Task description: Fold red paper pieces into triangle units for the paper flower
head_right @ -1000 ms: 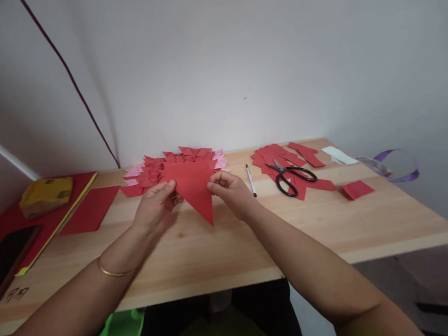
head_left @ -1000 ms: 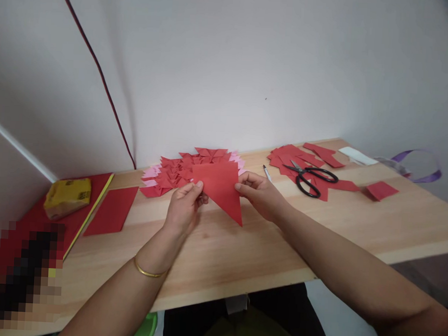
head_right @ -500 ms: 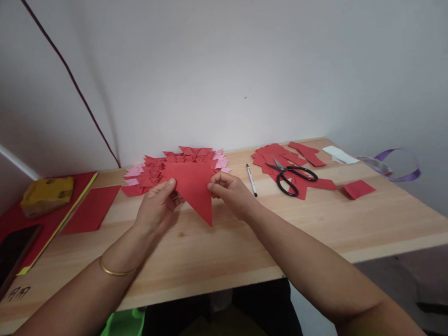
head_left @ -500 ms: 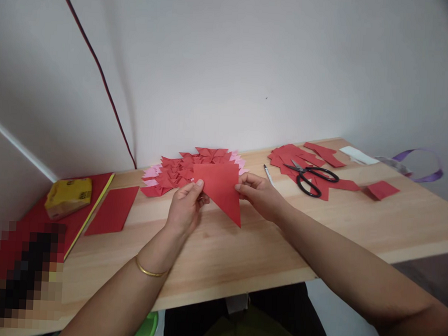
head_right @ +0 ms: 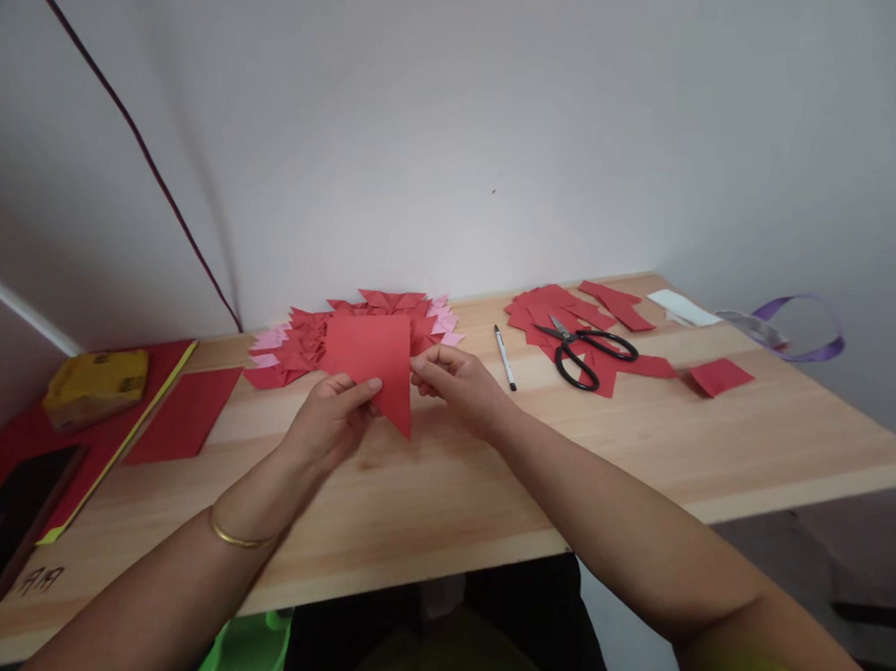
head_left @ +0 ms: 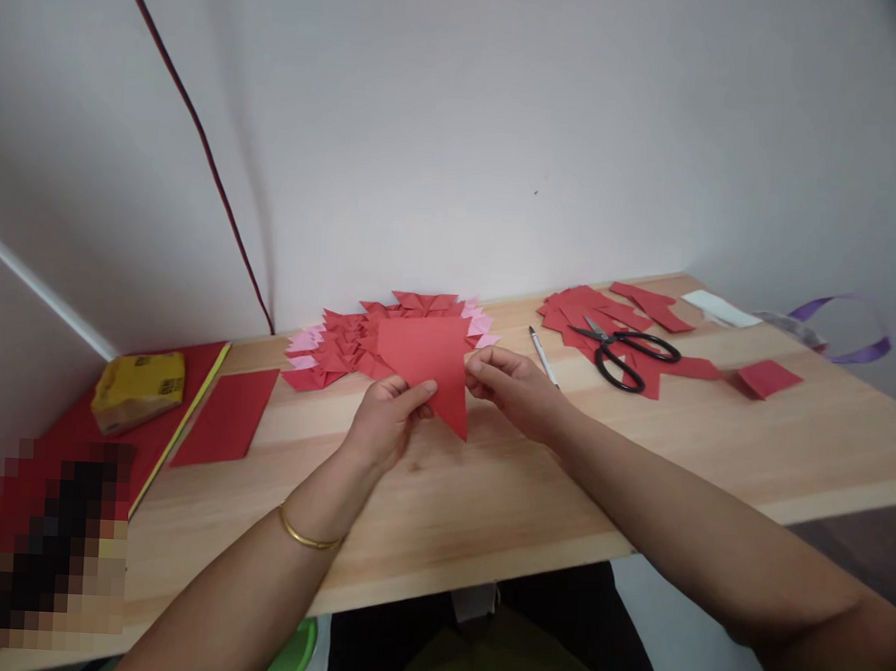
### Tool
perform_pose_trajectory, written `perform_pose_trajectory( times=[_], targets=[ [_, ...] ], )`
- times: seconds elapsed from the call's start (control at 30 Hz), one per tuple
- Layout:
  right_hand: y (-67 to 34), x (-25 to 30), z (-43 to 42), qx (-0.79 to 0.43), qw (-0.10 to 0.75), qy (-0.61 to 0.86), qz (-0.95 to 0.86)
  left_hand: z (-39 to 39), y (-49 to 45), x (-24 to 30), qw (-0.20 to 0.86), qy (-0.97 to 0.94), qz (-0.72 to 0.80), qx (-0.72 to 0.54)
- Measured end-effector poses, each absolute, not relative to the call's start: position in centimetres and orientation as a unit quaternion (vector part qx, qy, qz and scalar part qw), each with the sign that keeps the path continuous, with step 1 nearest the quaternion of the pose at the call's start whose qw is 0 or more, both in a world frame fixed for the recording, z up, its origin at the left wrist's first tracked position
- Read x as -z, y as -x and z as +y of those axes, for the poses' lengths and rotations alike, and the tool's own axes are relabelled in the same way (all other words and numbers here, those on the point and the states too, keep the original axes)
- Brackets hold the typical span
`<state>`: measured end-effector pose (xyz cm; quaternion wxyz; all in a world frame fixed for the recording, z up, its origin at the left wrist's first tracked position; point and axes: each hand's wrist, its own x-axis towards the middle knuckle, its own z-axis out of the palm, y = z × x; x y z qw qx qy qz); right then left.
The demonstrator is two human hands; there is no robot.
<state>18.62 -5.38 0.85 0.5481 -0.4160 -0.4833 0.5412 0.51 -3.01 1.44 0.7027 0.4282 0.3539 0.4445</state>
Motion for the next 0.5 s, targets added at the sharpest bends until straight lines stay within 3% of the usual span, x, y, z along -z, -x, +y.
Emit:
perform_pose_trajectory(
  times=[0.27,0.5],
  targets=[
    [-18.4,-1.79,-6.2,-0.514,0.43,0.417,-0.614,-2.96,-0.68,-1.53,0.71,-0.386,0.352,-0.472],
    [-18.27,-1.67,-6.3,-0.495,0.407,0.418,-0.644,-3.43,-0.63,-1.84,0.737,-0.387,0.327,-0.447]
  ],
)
